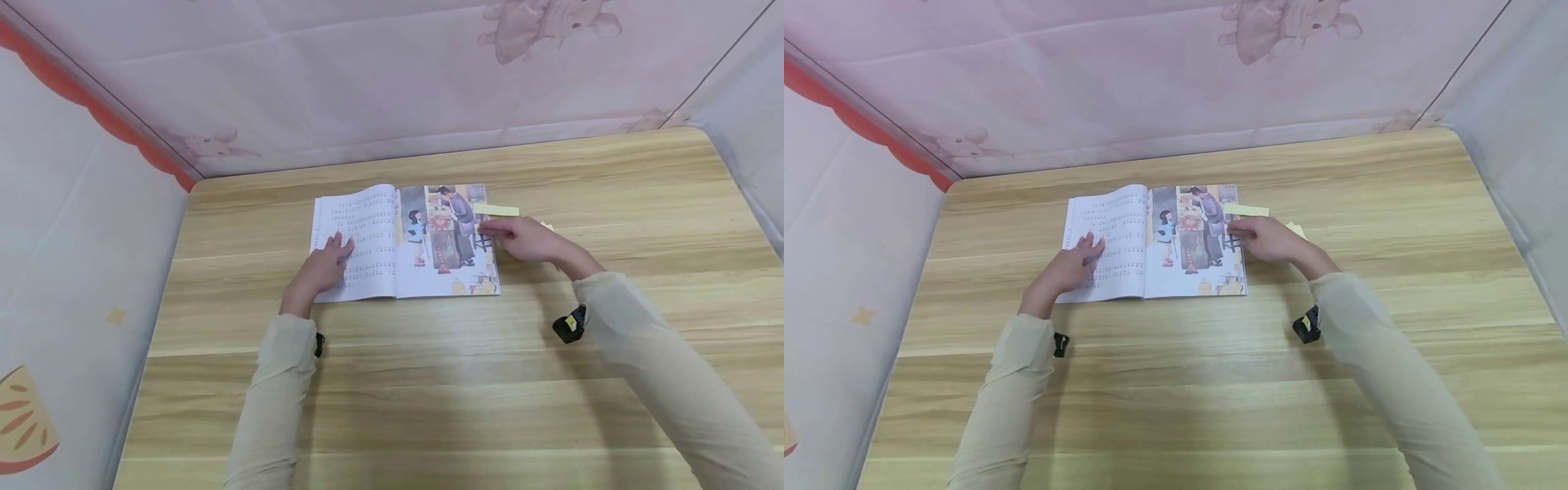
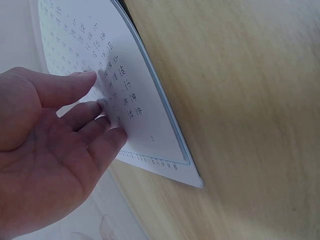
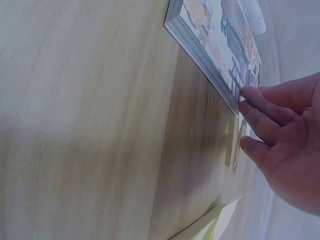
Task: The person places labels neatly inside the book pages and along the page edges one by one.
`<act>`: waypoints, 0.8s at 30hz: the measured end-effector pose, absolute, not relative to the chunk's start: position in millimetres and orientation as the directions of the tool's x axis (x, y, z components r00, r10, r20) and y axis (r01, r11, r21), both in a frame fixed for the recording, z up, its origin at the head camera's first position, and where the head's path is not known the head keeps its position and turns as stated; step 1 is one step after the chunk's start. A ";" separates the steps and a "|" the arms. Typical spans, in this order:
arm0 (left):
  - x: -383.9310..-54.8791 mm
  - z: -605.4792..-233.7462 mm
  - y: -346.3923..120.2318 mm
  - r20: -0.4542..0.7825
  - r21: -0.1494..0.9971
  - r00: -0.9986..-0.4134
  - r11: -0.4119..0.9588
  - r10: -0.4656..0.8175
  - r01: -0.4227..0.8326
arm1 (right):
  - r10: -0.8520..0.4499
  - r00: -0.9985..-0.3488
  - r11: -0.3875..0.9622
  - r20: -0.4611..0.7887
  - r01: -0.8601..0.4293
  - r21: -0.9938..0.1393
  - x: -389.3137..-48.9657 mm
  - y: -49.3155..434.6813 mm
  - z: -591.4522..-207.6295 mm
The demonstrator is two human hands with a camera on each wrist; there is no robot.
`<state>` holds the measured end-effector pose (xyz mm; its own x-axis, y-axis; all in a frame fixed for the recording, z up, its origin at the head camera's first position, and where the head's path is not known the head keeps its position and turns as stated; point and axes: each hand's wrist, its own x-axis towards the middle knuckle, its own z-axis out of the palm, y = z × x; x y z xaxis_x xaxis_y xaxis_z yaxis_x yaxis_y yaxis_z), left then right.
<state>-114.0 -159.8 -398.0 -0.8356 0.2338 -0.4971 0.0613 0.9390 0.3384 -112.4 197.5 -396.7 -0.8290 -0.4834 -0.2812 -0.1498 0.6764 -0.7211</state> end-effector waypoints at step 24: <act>-113.6 -399.4 -158.7 -0.492 0.333 -0.840 0.941 0.230 0.062 | -0.413 -0.890 0.597 -0.192 -0.105 -0.795 -111.1 217.1 -384.9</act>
